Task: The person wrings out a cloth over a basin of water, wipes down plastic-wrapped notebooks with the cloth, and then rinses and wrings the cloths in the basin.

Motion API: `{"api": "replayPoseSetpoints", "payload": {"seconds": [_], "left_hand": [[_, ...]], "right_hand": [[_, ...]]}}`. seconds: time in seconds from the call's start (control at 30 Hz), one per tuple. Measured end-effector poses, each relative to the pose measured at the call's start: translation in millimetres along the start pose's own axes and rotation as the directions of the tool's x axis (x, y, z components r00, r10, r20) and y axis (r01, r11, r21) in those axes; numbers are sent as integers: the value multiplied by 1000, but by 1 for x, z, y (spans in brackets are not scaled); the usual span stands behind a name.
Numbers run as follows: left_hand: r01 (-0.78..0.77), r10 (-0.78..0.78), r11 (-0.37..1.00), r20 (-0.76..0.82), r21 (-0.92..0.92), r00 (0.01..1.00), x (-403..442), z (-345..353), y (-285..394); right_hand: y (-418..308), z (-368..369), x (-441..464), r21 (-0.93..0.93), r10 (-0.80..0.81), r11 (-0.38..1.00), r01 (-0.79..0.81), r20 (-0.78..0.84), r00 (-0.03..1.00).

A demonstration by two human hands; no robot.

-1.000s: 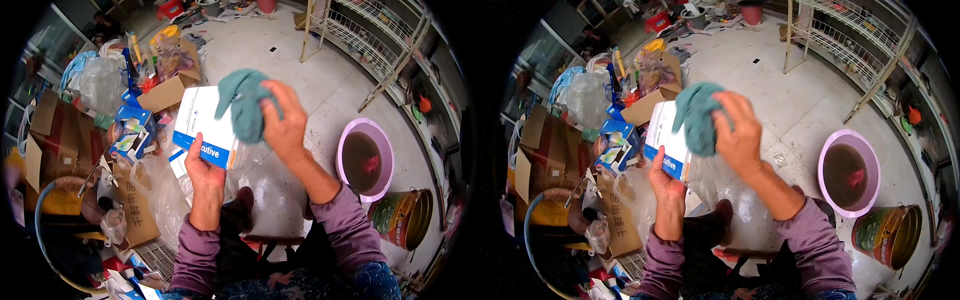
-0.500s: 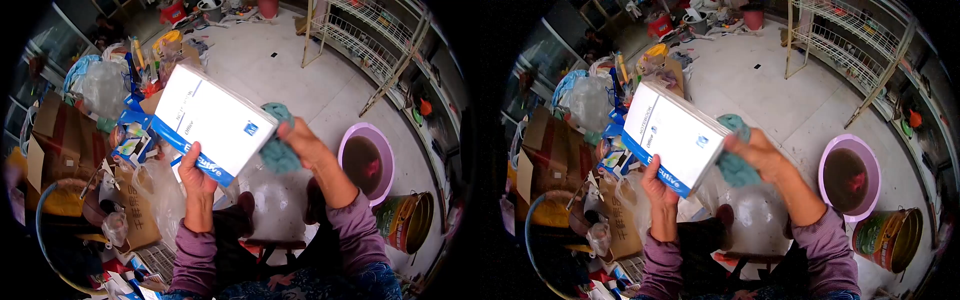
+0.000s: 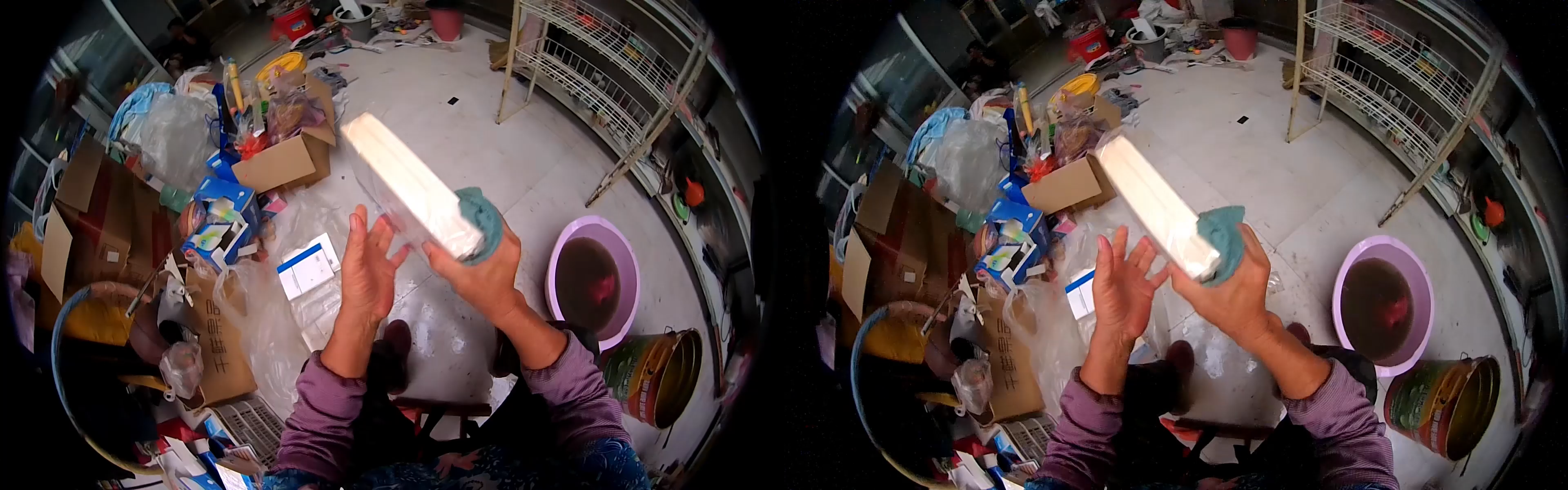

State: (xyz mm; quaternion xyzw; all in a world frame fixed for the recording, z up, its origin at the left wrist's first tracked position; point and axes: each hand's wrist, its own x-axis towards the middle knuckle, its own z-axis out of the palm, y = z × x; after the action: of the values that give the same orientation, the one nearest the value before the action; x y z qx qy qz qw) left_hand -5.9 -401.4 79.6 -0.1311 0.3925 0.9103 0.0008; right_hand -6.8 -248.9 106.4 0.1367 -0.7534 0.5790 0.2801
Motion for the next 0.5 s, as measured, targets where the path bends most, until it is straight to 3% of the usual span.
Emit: {"api": "replayPoseSetpoints", "payload": {"seconds": [0.03,0.1,0.13,0.23,0.37,0.43,0.5], "left_hand": [[-6,6,1000,-10,-4,1000,0,2,-1],[29,10,986,236,-162,972,2,8,0],[-51,72,983,120,-174,990,3,11,-2],[2,48,947,148,-321,988,3,3,2],[25,42,951,208,-309,977,2,-10,11],[74,32,927,273,-367,961,1,-10,19],[107,23,911,307,-399,951,-1,-9,23]], "right_hand": [[1,1,-3,5,-1,1000,1,11,1000],[2,5,-7,-84,-283,954,289,74,956],[-6,8,-10,-118,-351,926,359,86,932],[-15,15,-19,-230,-328,906,356,150,933],[-36,15,-24,-250,-350,861,443,341,872],[-44,10,-19,-164,-343,891,423,365,865],[-38,-2,-6,136,-303,953,272,366,880]]}}
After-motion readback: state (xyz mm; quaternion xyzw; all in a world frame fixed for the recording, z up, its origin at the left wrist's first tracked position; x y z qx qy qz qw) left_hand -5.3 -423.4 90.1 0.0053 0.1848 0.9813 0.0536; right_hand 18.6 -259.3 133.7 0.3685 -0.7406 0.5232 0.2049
